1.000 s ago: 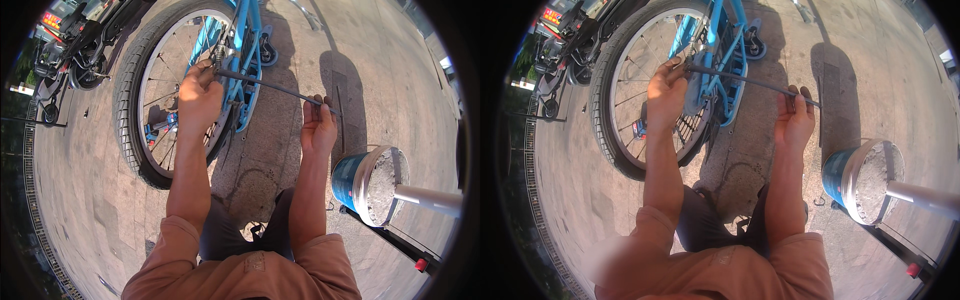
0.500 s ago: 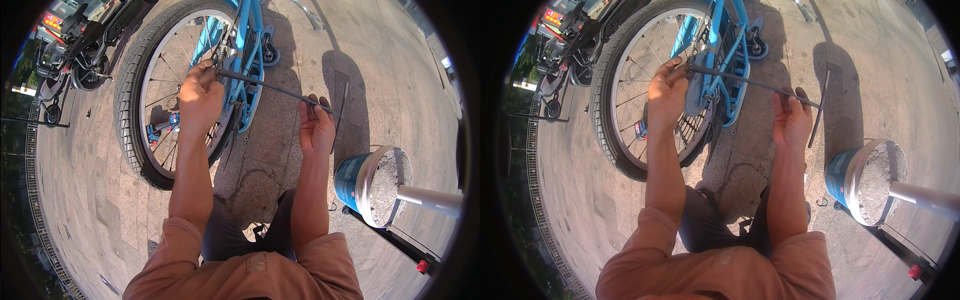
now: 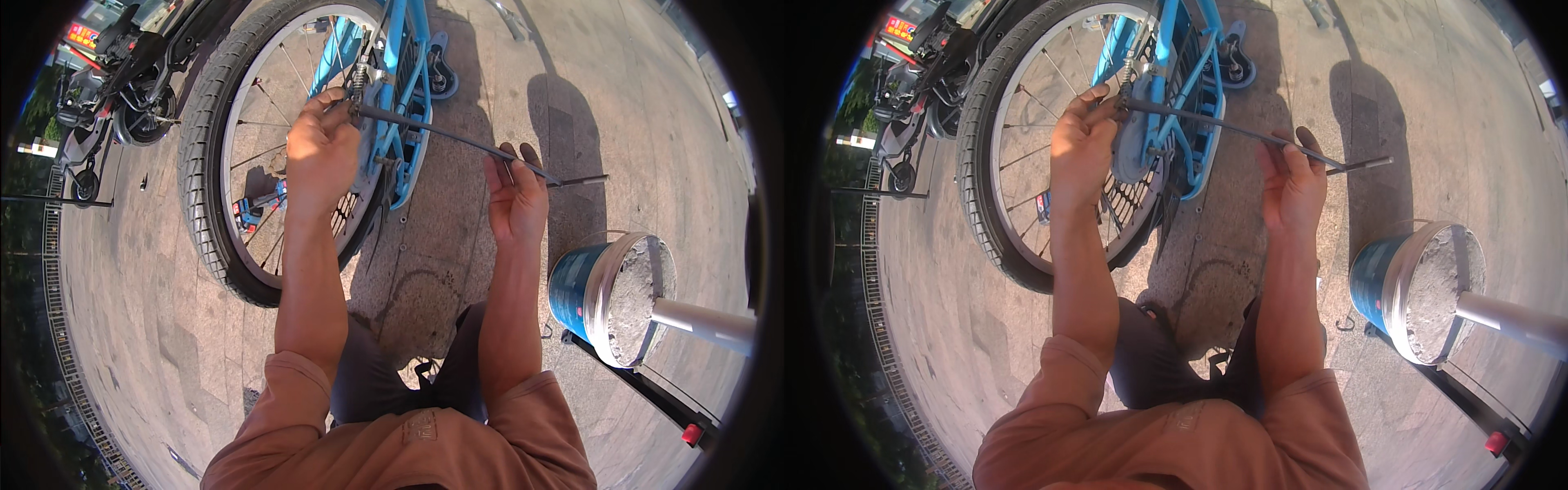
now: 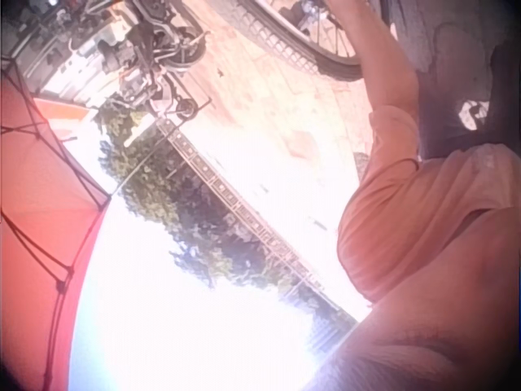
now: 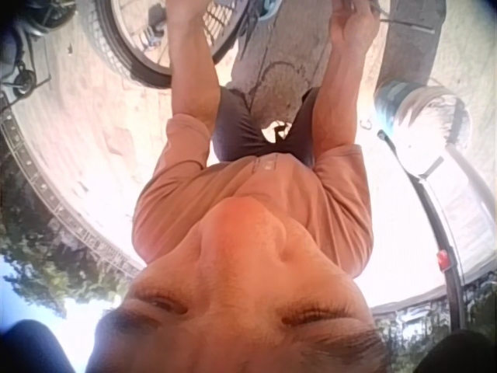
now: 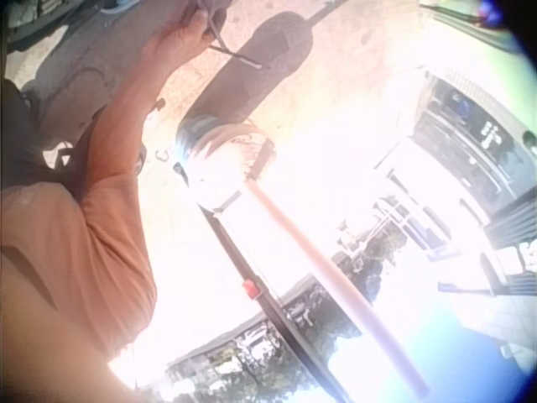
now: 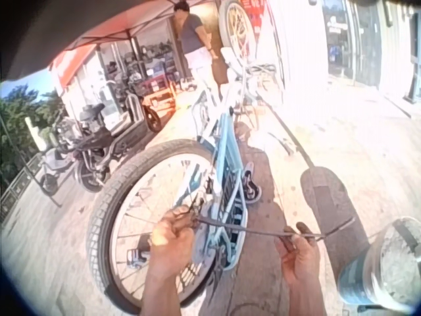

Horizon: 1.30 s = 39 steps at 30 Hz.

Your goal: The person uses a cordless impact wrench and a wrench to remove and reinstall the rear wheel of a light blue bicycle. They adjust the chain and brake components, then tighten the axle nuts with the impact wrench and perform final adjustments by hand.

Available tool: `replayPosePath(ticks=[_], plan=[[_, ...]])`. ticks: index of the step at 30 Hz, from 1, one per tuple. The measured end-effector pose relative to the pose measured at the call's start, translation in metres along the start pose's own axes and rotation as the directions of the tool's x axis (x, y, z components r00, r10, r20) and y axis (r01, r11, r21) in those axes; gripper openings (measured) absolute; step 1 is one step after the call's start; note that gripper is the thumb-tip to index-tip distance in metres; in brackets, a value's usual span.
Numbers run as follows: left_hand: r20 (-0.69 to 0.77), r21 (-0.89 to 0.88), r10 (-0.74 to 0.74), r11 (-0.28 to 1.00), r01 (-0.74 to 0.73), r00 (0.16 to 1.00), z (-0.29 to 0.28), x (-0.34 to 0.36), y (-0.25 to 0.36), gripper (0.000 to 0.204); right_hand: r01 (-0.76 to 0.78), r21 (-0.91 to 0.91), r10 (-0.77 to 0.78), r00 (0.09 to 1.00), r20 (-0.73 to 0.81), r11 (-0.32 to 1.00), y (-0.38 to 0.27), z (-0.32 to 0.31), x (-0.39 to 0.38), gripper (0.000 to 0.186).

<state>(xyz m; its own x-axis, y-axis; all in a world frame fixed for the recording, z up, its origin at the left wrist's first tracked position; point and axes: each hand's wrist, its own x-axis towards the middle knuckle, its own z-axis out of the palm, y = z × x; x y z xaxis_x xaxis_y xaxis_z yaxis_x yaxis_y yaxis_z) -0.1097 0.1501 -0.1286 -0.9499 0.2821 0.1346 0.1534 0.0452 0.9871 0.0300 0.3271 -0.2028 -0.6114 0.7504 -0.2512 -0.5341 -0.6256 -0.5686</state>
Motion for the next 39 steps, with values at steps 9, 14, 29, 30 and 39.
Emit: replayPosePath(ticks=[9,14,29,30,39], plan=[[0.029,-0.032,-0.017,0.999,0.018,0.999,-0.001,-0.001,0.005,0.04,-0.02,-0.001,0.02,0.999,0.039,1.0,0.002,0.0,0.003,0.02],[0.041,-0.032,-0.049,0.998,0.05,0.998,-0.002,-0.001,0.007,0.04,-0.071,0.009,0.069,0.993,0.093,0.997,0.002,-0.001,0.0,0.028],[0.04,-0.03,-0.005,1.0,0.007,0.999,-0.002,-0.001,0.002,0.039,-0.101,0.132,0.089,0.992,0.09,0.986,0.015,-0.008,0.003,0.03],[0.04,-0.048,-0.005,0.999,0.007,0.999,-0.002,0.0,0.002,0.039,-0.098,0.132,0.086,0.992,0.089,0.986,0.014,-0.007,0.003,0.029],[0.049,0.003,0.017,1.0,-0.017,0.999,-0.004,-0.001,0.003,0.037,-0.117,0.1,0.11,0.992,0.069,0.988,-0.003,-0.026,0.013,0.022]])
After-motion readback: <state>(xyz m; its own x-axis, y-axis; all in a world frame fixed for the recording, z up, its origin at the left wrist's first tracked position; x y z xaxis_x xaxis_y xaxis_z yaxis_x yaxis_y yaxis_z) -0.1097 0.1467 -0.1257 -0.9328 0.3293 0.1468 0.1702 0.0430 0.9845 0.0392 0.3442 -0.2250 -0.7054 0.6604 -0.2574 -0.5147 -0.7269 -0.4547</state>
